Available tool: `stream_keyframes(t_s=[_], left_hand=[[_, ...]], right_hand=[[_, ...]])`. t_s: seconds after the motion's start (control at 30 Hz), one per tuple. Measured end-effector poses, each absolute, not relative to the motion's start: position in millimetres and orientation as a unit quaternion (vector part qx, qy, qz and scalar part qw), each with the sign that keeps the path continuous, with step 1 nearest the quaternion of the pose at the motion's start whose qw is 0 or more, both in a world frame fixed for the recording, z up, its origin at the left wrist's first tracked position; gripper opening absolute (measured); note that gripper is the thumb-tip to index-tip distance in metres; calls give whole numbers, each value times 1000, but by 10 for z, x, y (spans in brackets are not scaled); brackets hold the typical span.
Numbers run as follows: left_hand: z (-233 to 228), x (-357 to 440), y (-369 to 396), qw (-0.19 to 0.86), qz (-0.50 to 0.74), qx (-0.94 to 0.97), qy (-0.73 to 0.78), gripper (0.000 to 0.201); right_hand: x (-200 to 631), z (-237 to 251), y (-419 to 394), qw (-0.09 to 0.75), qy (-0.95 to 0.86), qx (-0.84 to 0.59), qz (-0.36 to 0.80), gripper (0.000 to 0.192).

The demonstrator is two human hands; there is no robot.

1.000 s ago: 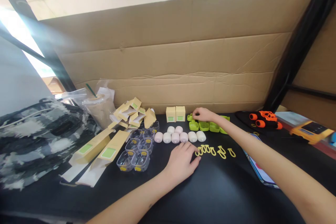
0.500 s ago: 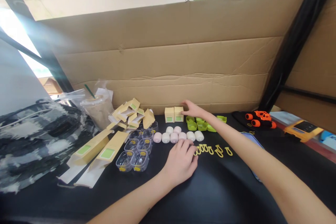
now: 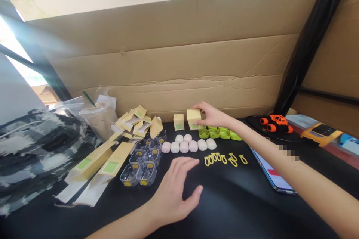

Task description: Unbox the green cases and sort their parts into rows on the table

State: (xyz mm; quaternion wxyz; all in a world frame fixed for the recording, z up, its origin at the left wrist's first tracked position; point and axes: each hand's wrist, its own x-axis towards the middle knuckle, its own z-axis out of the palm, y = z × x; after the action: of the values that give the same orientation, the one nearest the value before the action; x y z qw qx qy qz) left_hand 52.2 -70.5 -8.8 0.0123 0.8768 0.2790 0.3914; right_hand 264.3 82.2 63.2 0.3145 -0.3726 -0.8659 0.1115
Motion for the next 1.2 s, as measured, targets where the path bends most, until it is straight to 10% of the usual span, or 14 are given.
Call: stream_keyframes(t_s=[0.37, 1.2], left_hand=[[-167, 371, -542, 16, 409, 863, 296, 75], [-72, 285, -517, -121, 317, 912, 229, 48]], right_hand=[[2437, 211, -473, 312, -891, -285, 165, 50], [2387, -166, -573, 348, -878, -323, -59, 25]])
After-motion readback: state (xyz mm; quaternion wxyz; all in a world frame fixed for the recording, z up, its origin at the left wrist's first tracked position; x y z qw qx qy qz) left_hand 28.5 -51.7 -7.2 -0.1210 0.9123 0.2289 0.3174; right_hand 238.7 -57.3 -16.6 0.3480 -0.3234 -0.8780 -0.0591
